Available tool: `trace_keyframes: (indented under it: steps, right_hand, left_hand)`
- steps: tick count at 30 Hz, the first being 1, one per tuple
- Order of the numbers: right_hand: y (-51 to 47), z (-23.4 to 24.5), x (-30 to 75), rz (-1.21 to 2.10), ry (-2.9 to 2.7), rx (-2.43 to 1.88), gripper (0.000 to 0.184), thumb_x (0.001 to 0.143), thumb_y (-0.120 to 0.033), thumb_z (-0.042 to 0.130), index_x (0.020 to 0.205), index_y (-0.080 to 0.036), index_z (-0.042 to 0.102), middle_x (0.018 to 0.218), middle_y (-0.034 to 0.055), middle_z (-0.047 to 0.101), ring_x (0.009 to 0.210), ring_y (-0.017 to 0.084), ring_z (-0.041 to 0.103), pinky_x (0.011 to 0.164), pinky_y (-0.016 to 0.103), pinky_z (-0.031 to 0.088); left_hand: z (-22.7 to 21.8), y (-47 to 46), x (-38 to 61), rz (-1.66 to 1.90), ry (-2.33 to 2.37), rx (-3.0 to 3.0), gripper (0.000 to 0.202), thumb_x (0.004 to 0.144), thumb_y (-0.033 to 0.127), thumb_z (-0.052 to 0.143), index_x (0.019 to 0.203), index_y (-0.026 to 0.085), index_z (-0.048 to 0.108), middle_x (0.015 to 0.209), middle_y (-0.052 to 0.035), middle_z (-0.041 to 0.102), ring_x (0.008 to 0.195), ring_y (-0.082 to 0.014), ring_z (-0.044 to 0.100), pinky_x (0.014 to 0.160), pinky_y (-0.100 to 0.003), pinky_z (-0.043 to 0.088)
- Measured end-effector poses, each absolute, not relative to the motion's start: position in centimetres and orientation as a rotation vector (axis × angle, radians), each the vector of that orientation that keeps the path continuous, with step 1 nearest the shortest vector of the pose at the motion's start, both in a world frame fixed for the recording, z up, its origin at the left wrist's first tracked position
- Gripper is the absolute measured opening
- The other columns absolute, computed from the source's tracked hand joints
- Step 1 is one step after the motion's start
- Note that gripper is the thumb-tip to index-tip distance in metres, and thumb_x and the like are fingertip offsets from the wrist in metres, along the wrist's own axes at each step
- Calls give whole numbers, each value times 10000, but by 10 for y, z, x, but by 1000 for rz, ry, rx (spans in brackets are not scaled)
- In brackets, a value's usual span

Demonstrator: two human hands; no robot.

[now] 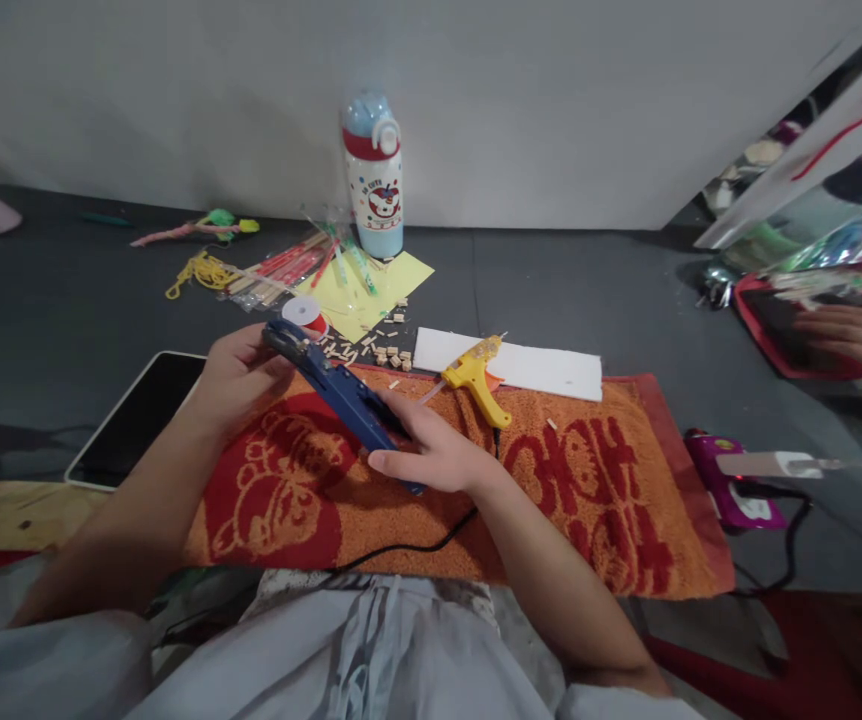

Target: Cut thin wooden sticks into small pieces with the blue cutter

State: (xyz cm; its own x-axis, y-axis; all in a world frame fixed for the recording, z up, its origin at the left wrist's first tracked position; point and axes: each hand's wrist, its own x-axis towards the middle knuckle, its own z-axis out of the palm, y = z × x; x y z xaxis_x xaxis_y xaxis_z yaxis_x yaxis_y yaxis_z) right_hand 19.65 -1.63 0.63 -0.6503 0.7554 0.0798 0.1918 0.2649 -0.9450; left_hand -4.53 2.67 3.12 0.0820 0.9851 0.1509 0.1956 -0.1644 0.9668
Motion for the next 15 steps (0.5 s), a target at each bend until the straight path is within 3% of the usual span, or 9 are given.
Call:
trace_keyframes:
  steps: [7,15]
  right_hand:
    - [-17,10,192,1046,-2092,-1039,736,823,-514,537,1386,-99,306,1365,210,473,1231,335,485,1032,491,384]
    - [-17,9,190,935,-2158,-1066,729,820,-513,521,1362,-78,299,1350,237,473,1226,350,482,1014,499,392]
  left_hand:
    - [28,26,-37,1367,1576,1712,144,672,302,659,691,160,646,649,0,642,589,-105,559,578,-219,443]
    - [39,20,-34,1246,1618,1769,149,708,262,599,596,164,609,541,23,607,503,-86,507,503,-205,383]
